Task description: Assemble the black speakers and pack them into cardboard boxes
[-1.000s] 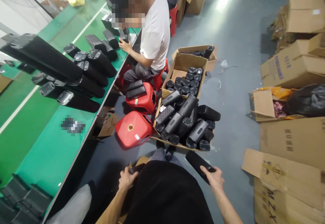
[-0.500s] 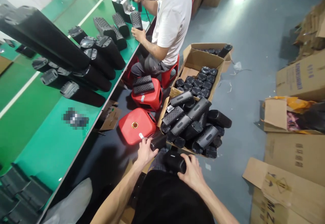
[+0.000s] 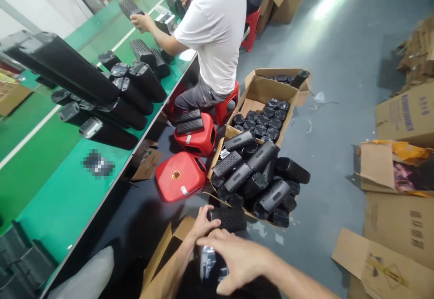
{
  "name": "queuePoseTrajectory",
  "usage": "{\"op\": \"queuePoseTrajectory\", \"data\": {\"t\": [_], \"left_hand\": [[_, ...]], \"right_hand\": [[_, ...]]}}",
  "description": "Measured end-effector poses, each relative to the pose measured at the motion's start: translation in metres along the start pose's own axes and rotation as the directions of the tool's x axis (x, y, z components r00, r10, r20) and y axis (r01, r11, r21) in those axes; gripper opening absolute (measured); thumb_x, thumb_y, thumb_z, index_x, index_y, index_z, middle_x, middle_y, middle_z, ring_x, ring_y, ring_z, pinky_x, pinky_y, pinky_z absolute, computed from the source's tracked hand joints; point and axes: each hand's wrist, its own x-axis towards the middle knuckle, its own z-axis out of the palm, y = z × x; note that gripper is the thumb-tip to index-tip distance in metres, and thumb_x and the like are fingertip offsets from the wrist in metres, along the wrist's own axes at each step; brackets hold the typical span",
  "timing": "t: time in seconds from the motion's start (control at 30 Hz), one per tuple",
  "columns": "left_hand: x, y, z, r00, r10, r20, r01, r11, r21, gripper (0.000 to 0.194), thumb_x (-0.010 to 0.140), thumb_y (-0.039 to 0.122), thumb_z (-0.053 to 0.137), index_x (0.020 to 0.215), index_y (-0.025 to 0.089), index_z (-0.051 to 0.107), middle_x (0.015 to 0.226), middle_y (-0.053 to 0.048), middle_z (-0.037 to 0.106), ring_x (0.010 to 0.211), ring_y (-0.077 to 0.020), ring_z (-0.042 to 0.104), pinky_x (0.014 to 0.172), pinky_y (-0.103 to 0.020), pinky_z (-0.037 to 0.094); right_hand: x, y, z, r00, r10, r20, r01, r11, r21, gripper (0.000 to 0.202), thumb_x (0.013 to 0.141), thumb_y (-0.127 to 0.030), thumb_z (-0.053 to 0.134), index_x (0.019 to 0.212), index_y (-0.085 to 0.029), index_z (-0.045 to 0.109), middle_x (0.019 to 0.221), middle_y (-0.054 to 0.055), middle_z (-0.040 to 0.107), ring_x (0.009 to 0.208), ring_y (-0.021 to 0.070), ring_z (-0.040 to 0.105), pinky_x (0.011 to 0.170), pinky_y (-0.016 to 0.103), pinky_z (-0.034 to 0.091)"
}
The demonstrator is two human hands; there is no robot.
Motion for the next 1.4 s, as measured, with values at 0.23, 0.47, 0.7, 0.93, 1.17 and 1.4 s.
{"op": "queuePoseTrajectory", "data": {"t": [0.23,0.47,0.7,0.93,1.17,1.4], "left_hand": [[-0.019,-0.027,0.019,0.998,-0.059,-0.004,0.058,0.987,-0.149,0.058,0.073,0.041,0.079,0.126,0.025,0.061,0.123,-0.007,0.056,0.114,-0.0274,0.057,0.103,-0.04,0.049],[-0.028,-0.043,0.022,0.995,-0.077,-0.063,0.058,0.964,-0.259,0.063,0.075,0.052,0.076,0.128,0.023,0.06,0.122,-0.009,0.054,0.118,-0.0295,0.056,0.107,-0.042,0.046],[-0.025,-0.053,0.023,0.992,-0.098,-0.079,0.069,0.948,-0.309,0.065,0.075,0.053,0.076,0.13,0.022,0.059,0.124,-0.01,0.054,0.118,-0.0301,0.056,0.108,-0.044,0.046],[-0.02,-0.049,0.021,0.992,-0.112,-0.054,0.093,0.955,-0.283,0.062,0.076,0.051,0.076,0.129,0.024,0.06,0.124,-0.01,0.055,0.117,-0.0302,0.057,0.107,-0.045,0.047],[-0.018,-0.043,0.019,0.994,-0.099,-0.046,0.084,0.963,-0.254,0.061,0.077,0.051,0.076,0.13,0.025,0.06,0.125,-0.01,0.055,0.118,-0.0302,0.057,0.108,-0.045,0.047],[-0.017,-0.039,0.016,0.992,-0.102,-0.069,0.082,0.965,-0.248,0.064,0.076,0.056,0.075,0.129,0.023,0.06,0.123,-0.011,0.057,0.119,-0.0313,0.058,0.108,-0.045,0.047]], "right_hand": [[0.106,0.191,-0.062,0.648,0.522,-0.555,-0.569,0.816,0.102,0.07,0.092,-0.046,0.062,0.144,0.0,0.055,0.151,0.035,0.045,0.146,0.0538,0.031,0.113,0.067,0.029],[0.106,0.246,0.009,0.571,0.49,-0.659,-0.608,0.791,0.062,0.066,0.088,-0.042,0.058,0.141,-0.003,0.047,0.16,0.034,0.032,0.153,0.0471,0.023,0.121,0.065,0.021],[0.094,0.236,0.03,0.666,0.343,-0.663,-0.478,0.878,-0.026,0.027,0.085,-0.042,0.065,0.098,-0.021,0.053,0.152,0.025,0.039,0.147,0.0397,0.032,0.117,0.055,0.033],[0.114,0.243,0.014,0.625,0.448,-0.639,-0.566,0.824,0.024,0.071,0.075,-0.044,0.077,0.137,-0.017,0.055,0.132,0.02,0.046,0.126,0.0424,0.047,0.108,0.058,0.038],[0.124,0.257,-0.021,0.698,0.504,-0.509,-0.587,0.809,-0.003,0.098,0.076,-0.043,0.075,0.164,-0.024,0.036,0.125,0.016,0.051,0.11,0.0386,0.057,0.094,0.051,0.048],[0.098,0.2,0.057,0.84,0.261,-0.476,-0.389,0.901,-0.193,0.095,0.069,-0.006,0.075,0.157,-0.03,0.049,0.147,0.015,0.045,0.134,0.0385,0.042,0.112,0.051,0.04]]}}
